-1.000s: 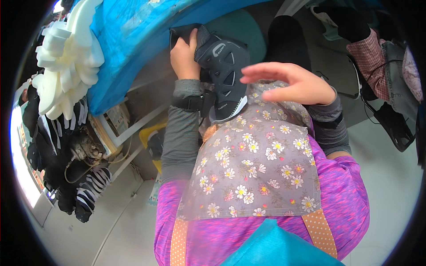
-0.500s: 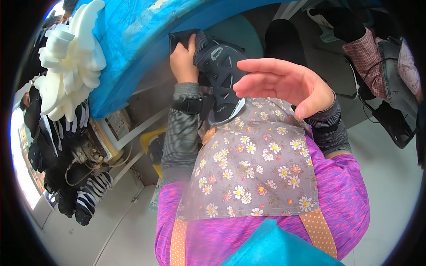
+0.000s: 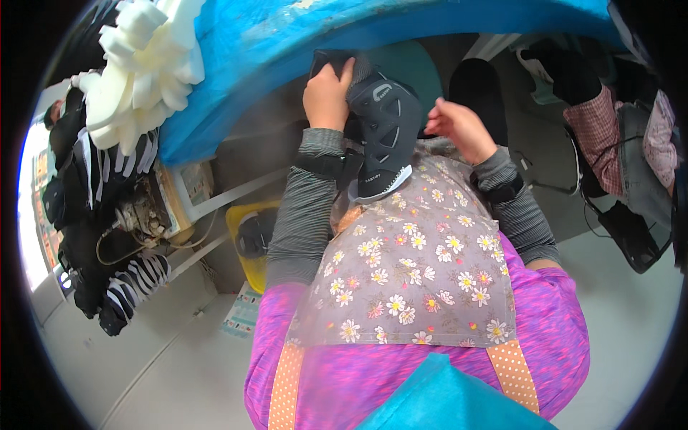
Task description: The person inserts a white lining into a black shoe upper by hand, turns the item over, and places it into a yellow basket before picking up a white foam component.
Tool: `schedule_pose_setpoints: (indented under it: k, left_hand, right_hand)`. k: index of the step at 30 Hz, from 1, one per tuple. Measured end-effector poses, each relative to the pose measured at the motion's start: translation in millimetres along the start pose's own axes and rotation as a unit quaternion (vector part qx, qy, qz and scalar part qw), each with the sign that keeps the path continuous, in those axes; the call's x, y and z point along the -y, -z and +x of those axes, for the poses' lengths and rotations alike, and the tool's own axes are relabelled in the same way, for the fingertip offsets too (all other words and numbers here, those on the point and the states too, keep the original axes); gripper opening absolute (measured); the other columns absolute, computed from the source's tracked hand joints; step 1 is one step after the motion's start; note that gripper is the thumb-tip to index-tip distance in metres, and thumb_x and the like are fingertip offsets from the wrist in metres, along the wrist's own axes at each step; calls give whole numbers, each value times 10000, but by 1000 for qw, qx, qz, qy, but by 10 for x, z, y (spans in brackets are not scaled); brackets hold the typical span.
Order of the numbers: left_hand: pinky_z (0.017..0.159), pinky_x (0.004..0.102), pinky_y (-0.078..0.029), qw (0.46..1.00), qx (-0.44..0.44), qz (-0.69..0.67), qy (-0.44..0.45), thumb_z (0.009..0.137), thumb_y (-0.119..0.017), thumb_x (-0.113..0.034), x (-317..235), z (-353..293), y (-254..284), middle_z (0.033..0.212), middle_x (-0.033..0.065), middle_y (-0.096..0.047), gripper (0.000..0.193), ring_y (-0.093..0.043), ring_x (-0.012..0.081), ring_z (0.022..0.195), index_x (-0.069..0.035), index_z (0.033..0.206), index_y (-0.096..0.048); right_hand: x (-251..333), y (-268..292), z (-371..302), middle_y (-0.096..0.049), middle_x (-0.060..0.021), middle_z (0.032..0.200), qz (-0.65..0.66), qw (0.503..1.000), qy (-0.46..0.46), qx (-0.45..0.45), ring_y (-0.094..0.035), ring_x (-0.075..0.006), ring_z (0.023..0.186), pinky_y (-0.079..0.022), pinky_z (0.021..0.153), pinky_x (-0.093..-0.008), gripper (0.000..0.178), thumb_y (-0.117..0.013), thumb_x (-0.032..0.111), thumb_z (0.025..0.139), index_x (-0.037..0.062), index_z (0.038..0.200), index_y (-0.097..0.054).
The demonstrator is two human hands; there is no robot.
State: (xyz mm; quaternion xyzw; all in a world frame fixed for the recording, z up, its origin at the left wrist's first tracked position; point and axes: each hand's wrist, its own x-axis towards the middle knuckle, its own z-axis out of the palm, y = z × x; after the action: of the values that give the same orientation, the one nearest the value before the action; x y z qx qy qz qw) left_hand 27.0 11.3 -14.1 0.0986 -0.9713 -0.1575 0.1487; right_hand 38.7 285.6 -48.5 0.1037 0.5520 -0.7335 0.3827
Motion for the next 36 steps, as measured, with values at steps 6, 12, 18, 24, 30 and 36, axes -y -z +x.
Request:
schedule_pose_setpoints:
  k: [6, 12, 18, 24, 30, 36]
  left_hand:
    - [583, 484, -499, 1000, -12, 18, 20, 912, -624, -457, -112, -20, 290, 658, 208, -634, 493, -639, 404, 644, -11, 703, -597]
    - [590, 356, -503, 959, -122, -253, 28, 864, -733, -224, -538, -82, 1204, 739, 178, -683, 263, -664, 279, 611, 30, 906, -683]
    - [840, 336, -519, 931, -161, -305, -123, 747, -798, -99, -643, -542, 1932, 981, 109, -721, 281, -685, 215, 920, -30, 1011, -726]
    - [960, 422, -471, 932, -81, -212, -281, 717, -821, -185, -506, -680, 2320, 1065, 104, -679, 376, -641, 315, 1019, -56, 1053, -712]
    - [858, 349, -457, 845, 41, -496, -197, 894, -687, -292, -420, -550, 2380, 980, 107, -640, 383, -591, 243, 905, 21, 1101, -614]
    - [997, 309, -415, 800, 33, -590, -104, 1026, -503, -245, -466, -545, 2447, 1292, 125, -568, 368, -535, 178, 1155, 54, 1223, -585]
  right_hand:
    - [163, -657, -4, -587, -138, 1312, 381, 904, -70, 180, -569, -262, 1192, -421, 1048, -422, 534, -463, 449, 1007, 3, 1289, -541]
    - [324, -810, -118, -539, -141, 1384, 447, 837, -32, 314, -532, -306, 1252, -389, 1096, -443, 677, -430, 559, 975, 28, 1395, -463]
    - [455, -696, -213, -383, -142, 1504, 273, 852, 156, 419, -418, -300, 1345, -325, 1140, -457, 1041, -427, 816, 820, 29, 1490, -304]
    - [828, -793, -437, -365, -153, 1514, 278, 832, 273, 394, -401, -298, 1357, -316, 1145, -443, 1105, -443, 842, 778, 25, 1502, -270]
    - [982, -876, -648, -347, -163, 1523, 294, 816, 325, 376, -385, -296, 1369, -308, 1150, -429, 1171, -458, 868, 735, 22, 1514, -236]
    - [1075, -856, -852, -329, -174, 1533, 302, 805, 349, 373, -368, -294, 1381, -300, 1155, -415, 1239, -474, 893, 692, 19, 1526, -202]
